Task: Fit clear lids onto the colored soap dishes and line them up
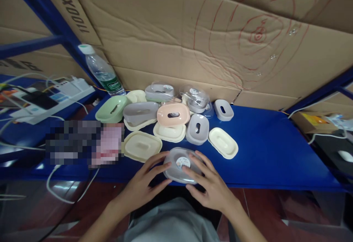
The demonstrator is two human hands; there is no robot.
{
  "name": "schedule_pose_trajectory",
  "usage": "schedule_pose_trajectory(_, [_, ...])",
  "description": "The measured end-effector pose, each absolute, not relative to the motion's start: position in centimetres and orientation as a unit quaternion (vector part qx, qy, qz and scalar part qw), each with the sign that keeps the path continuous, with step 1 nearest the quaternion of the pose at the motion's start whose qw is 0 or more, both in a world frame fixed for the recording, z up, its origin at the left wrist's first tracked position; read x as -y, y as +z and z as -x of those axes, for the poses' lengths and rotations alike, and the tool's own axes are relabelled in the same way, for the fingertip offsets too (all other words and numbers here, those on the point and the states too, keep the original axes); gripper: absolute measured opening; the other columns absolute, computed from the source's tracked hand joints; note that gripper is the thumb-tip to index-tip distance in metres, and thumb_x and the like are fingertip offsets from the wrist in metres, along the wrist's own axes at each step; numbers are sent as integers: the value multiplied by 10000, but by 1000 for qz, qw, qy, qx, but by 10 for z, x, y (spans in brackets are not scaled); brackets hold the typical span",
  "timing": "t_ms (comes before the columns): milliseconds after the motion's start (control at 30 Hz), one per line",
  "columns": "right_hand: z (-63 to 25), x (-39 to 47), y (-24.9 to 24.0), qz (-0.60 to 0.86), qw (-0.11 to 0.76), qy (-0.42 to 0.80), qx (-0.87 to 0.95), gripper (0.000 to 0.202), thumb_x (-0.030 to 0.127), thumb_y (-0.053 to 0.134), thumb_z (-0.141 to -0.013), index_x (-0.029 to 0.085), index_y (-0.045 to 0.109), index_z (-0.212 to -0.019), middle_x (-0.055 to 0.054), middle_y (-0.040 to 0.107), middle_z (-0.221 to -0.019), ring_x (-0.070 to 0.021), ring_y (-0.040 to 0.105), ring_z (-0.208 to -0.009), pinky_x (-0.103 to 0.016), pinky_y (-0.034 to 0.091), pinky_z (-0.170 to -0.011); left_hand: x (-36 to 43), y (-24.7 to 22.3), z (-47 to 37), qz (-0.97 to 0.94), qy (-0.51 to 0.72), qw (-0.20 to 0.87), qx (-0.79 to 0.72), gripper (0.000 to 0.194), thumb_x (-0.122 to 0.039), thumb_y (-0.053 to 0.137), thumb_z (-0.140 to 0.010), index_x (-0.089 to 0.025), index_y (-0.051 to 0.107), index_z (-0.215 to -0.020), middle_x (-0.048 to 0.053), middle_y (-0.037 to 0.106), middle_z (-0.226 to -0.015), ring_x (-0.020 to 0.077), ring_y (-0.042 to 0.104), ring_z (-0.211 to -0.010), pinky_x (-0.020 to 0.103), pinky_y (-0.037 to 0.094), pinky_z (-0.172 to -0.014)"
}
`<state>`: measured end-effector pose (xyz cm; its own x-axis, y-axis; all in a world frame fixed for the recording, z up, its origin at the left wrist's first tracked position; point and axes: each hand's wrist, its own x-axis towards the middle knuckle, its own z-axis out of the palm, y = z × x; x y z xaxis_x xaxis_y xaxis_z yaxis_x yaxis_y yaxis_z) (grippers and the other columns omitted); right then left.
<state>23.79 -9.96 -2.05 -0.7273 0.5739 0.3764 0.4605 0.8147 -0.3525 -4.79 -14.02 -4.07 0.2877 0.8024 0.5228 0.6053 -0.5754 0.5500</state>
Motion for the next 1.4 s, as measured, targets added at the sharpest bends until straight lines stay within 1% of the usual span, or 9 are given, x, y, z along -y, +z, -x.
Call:
schedule_pose_trajectory(133, [-237, 100, -17, 272, 223, 102, 930, 580, 261, 579, -1038, 270, 448, -1603, -73, 310, -1732, -361, 226, -1615, -612, 433, -1217, 138, -43, 50, -792, 402, 154, -432, 466, -217, 689, -982, -269, 560, -1427, 151, 525, -1582, 269, 546, -1458, 459, 552, -1141])
schedule_pose_trajectory(267, [-235, 100, -16, 272, 205, 67, 938, 617, 291, 620, -1028, 300, 430, -1615, -62, 307, -1735, -361, 229, -1616, -605, 444, -1213, 137, -44, 51, -789, 404, 169, -430, 447, -226, 698, -978, -255, 562, -1403, 146, 540, -1581, 259, 549, -1457, 451, 549, -1145])
schedule_pose_trajectory(400, [-233, 102, -21, 285, 207, 40, 935, 652, 324, 669, -1014, 339, 420, -1616, -59, 344, -1720, -369, 240, -1614, -660, 420, -1211, 137, -41, 51, -789, 396, 169, -439, 412, -243, 700, -979, -240, 576, -1371, 146, 548, -1573, 247, 547, -1459, 435, 538, -1155])
schedule_pose_trajectory(567, [-231, 105, -25, 294, 202, 14, 934, 654, 328, 677, -1010, 321, 426, -1615, -87, 369, -1706, -374, 234, -1615, -683, 414, -1204, 137, -39, 50, -786, 393, 173, -444, 390, -243, 685, -989, -244, 571, -1362, 137, 544, -1575, 229, 546, -1459, 422, 530, -1162])
schedule_pose_trajectory(733, [-230, 106, -28, 296, 211, 7, 932, 679, 314, 679, -1009, 332, 400, -1627, -93, 368, -1706, -402, 182, -1623, -746, 379, -1187, 137, -40, 50, -784, 400, 167, -445, 396, -248, 693, -985, -259, 587, -1367, 124, 576, -1547, 233, 588, -1420, 421, 552, -1139])
schedule_pose_trajectory(933, [-235, 107, -32, 300, 234, 92, 920, 645, 283, 667, -1015, 329, 428, -1613, -75, 327, -1726, -360, 164, -1633, -610, 469, -1185, 138, -41, 50, -782, 409, 156, -443, 413, -268, 731, -963, -265, 611, -1358, 123, 603, -1515, 259, 614, -1391, 435, 569, -1124])
schedule_pose_trajectory(1167, [-238, 104, -31, 312, 238, 125, 911, 690, 296, 725, -979, 362, 440, -1604, -77, 377, -1703, -352, 231, -1618, -598, 474, -1185, 139, -39, 48, -785, 399, 157, -448, 444, -257, 725, -965, -271, 597, -1390, 124, 578, -1538, 260, 593, -1412, 445, 557, -1139])
schedule_pose_trajectory(1267, [-235, 107, -31, 320, 227, 112, 913, 730, 318, 752, -960, 365, 426, -1612, -84, 361, -1709, -366, 222, -1618, -607, 473, -1183, 139, -40, 49, -789, 389, 150, -451, 456, -250, 712, -973, -279, 594, -1413, 115, 557, -1561, 257, 570, -1435, 442, 539, -1158])
schedule_pose_trajectory(1400, [-231, 112, -32, 332, 234, 96, 909, 694, 302, 709, -991, 356, 415, -1618, -89, 365, -1704, -373, 204, -1623, -634, 462, -1183, 140, -43, 50, -792, 382, 148, -452, 469, -240, 687, -989, -272, 575, -1443, 116, 531, -1583, 250, 540, -1461, 431, 521, -1176])
